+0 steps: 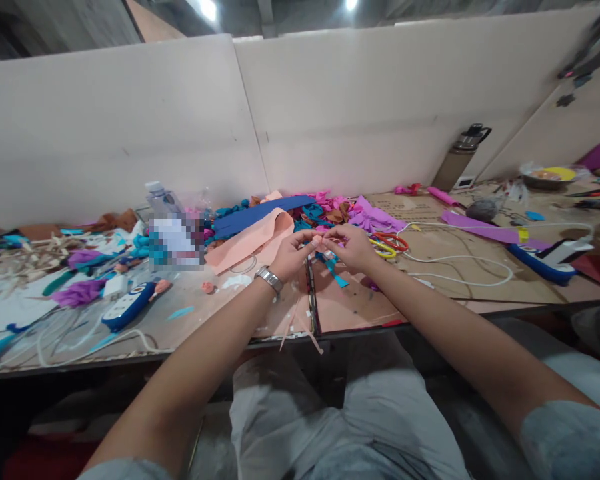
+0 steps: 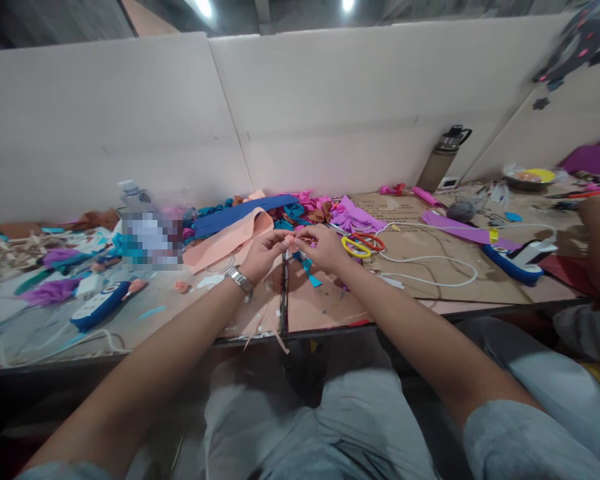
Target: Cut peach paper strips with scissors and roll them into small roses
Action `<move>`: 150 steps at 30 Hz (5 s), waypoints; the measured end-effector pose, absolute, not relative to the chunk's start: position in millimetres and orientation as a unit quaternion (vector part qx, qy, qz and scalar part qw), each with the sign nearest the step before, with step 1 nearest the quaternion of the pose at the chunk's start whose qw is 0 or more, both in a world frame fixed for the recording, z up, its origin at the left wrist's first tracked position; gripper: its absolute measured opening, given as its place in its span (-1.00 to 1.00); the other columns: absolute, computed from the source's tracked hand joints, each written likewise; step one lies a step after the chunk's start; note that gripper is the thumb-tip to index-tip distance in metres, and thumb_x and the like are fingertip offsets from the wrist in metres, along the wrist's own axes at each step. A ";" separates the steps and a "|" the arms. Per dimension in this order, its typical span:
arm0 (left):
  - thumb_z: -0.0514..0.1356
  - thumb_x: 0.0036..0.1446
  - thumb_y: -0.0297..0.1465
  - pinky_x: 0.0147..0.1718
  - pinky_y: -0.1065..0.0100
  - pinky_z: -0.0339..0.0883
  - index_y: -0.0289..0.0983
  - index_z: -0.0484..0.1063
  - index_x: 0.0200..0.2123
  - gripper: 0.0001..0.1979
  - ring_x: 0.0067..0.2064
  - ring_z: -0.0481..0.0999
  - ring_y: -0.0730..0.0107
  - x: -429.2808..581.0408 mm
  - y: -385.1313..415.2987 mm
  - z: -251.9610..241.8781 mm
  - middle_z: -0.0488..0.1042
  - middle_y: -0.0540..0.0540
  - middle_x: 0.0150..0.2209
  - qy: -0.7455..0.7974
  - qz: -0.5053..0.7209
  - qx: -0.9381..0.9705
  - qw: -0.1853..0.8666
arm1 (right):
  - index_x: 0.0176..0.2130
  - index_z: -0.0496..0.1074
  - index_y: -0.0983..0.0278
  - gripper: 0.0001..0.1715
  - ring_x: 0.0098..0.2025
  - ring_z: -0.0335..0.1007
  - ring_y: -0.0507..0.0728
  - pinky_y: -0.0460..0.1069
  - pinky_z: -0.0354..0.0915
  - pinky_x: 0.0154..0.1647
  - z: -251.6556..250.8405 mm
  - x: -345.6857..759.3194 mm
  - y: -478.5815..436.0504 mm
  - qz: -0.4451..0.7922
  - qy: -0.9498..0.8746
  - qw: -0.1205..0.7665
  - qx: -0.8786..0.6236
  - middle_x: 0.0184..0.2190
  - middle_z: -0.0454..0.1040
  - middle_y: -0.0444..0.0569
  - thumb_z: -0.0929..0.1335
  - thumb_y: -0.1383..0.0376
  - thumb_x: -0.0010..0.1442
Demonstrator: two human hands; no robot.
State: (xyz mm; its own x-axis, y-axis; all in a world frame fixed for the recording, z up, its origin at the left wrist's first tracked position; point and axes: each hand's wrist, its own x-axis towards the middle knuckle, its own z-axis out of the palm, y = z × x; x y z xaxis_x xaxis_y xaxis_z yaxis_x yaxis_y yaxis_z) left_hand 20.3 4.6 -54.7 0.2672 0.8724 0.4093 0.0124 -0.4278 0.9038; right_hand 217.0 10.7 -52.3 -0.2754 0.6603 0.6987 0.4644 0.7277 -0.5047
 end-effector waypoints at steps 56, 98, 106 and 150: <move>0.43 0.05 -0.14 -0.20 0.31 0.42 -0.28 0.50 -0.11 -0.57 -0.22 0.57 0.33 22.3 0.2 -49.5 0.59 -0.12 -0.27 0.307 0.522 0.670 0.429 | -0.22 0.55 0.24 -0.73 -0.24 0.52 0.15 0.02 0.40 -0.24 -54.3 213.5 10.0 0.154 -0.784 0.506 -0.325 -0.28 0.61 0.00 0.40 0.09 0.28; 0.41 0.06 -0.09 -0.28 0.33 0.38 -0.28 0.47 -0.21 -0.59 -0.31 0.52 0.37 20.9 -1.8 -44.3 0.55 -0.09 -0.34 0.323 0.495 0.707 0.388 | -0.25 0.50 0.24 -0.79 -0.30 0.50 0.13 0.00 0.37 -0.27 -49.3 212.9 4.6 0.179 -0.787 0.502 -0.312 -0.33 0.58 -0.05 0.39 0.14 0.26; 0.40 0.07 -0.09 -0.30 0.34 0.37 -0.29 0.50 -0.28 -0.62 -0.32 0.50 0.39 21.5 -4.0 -41.5 0.54 -0.09 -0.35 0.312 0.505 0.701 0.394 | -0.27 0.51 0.24 -0.83 -0.34 0.46 0.11 -0.02 0.34 -0.31 -50.0 214.3 6.8 0.158 -0.791 0.499 -0.315 -0.37 0.57 -0.08 0.37 0.21 0.26; 0.44 0.01 -0.15 -0.25 0.30 0.44 -0.32 0.59 -0.19 -0.60 -0.23 0.56 0.30 21.7 2.8 -54.8 0.62 -0.18 -0.21 0.361 0.503 0.693 0.369 | -0.35 0.52 0.25 -0.75 -0.36 0.46 0.12 -0.02 0.32 -0.32 -52.8 214.3 7.8 0.170 -0.767 0.507 -0.354 -0.42 0.57 -0.07 0.44 0.12 0.20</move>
State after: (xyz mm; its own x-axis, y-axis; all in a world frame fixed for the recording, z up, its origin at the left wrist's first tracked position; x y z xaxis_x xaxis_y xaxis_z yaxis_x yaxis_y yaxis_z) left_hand 21.7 2.8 -54.8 0.2328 0.8717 0.4312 0.1300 -0.4673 0.8745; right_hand 214.3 7.8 -52.8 -0.2350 0.7153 0.6581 0.3701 0.6919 -0.6199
